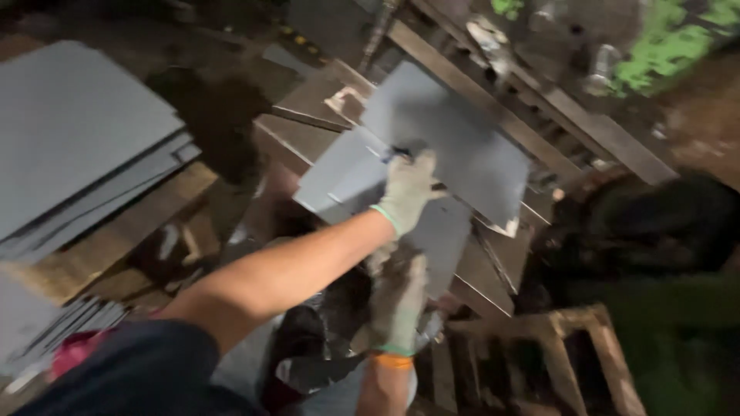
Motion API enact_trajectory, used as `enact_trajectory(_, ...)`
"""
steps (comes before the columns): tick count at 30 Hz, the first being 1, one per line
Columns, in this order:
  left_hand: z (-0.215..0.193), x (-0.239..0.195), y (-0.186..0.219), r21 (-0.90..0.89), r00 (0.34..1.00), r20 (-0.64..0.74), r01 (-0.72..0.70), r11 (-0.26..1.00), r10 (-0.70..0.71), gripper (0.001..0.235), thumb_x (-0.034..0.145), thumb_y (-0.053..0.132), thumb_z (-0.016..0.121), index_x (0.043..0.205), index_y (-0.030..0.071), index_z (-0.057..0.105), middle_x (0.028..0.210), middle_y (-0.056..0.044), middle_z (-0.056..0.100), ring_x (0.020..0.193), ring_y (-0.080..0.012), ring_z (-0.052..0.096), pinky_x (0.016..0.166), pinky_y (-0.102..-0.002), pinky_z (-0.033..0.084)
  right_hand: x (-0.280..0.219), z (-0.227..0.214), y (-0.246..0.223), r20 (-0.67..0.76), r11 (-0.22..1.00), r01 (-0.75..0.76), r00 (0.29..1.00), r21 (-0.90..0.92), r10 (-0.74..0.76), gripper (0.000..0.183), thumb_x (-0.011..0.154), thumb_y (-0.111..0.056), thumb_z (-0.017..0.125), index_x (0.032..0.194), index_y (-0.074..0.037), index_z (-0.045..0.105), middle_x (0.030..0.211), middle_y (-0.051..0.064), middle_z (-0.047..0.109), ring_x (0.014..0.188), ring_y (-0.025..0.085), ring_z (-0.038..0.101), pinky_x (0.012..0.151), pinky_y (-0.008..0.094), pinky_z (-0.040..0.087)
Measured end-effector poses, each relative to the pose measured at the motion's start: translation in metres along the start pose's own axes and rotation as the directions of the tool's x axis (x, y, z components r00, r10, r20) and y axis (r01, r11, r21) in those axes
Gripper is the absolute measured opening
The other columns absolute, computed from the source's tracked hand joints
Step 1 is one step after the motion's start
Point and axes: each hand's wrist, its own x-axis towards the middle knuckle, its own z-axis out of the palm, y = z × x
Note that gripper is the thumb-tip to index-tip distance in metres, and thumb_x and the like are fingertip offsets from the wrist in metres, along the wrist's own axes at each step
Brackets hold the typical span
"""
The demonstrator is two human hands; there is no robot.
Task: Feeding metal sheets into a punch press machine to create slots and holes.
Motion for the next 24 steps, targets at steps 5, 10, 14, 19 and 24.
enact_trajectory(5, -0.004, 0.005, -0.005, 0.132, 0.995, 0.027, -0.102, 0.986, 0.099, 0.039, 0.097, 0.027, 0.062, 0.119, -0.001, 0.047, 0.107, -0.017, 0.059, 0.084, -0.0273, 0.065, 0.064, -0.039, 0.062, 0.056, 0.025, -0.06, 0.023, 0.988, 0.026, 0.999, 0.149, -0.03, 0.055, 0.102, -0.051, 0.046, 0.145, -0.016, 0.053, 0.142, 0.003, 0.058, 0.128, 0.019, 0.055, 0.107, 0.038, 0.044)
enact_trajectory(10, -0.035, -0.025, 0.059, 0.293, 0.977, 0.183, 0.053, 0.955, -0.111, 0.05, 0.093, 0.027, 0.064, 0.129, -0.002, 0.045, 0.116, -0.019, 0.061, 0.092, -0.0324, 0.069, 0.07, -0.044, 0.065, 0.106, -0.003, -0.065, -0.052, 0.976, 0.133, 0.988, -0.171, -0.143, 0.065, 0.106, -0.052, 0.051, 0.149, -0.004, 0.043, 0.144, 0.009, 0.052, 0.129, 0.021, 0.05, 0.112, 0.041, 0.037)
enact_trajectory(14, -0.124, -0.072, 0.175, 0.748, 0.968, 0.245, -0.227, 0.624, 0.058, 0.051, 0.092, 0.045, 0.069, 0.108, -0.003, 0.072, 0.107, -0.017, 0.078, 0.091, -0.0286, 0.077, 0.073, -0.038, 0.063, 0.138, -0.009, -0.06, 0.078, 0.984, 0.032, 0.996, 0.173, -0.046, 0.062, 0.119, -0.045, 0.053, 0.151, 0.009, 0.05, 0.124, 0.022, 0.061, 0.109, 0.03, 0.063, 0.104, 0.041, 0.055)
enact_trajectory(19, -0.295, -0.143, 0.279, 0.649, 0.648, 0.465, 0.214, -0.73, 0.603, 0.084, 0.087, 0.07, 0.064, 0.121, -0.007, 0.065, 0.136, -0.032, 0.056, 0.122, -0.0467, 0.051, 0.095, -0.057, 0.044, 0.146, 0.002, -0.066, 0.122, 0.962, -0.103, 0.99, 0.251, 0.074, 0.055, 0.113, -0.042, 0.048, 0.143, 0.004, 0.05, 0.12, 0.021, 0.067, 0.104, 0.03, 0.065, 0.093, 0.04, 0.06)
enact_trajectory(24, -0.35, -0.168, 0.268, 0.39, 0.684, 0.54, 0.312, -0.866, 0.49, 0.078, 0.08, 0.052, 0.06, 0.139, 0.0, 0.053, 0.138, -0.027, 0.055, 0.126, -0.0432, 0.051, 0.1, -0.056, 0.044, 0.177, -0.016, -0.04, 0.137, 0.917, -0.178, 0.981, 0.357, 0.137, 0.053, 0.109, -0.037, 0.047, 0.134, 0.009, 0.055, 0.106, 0.024, 0.066, 0.09, 0.032, 0.064, 0.083, 0.044, 0.062)
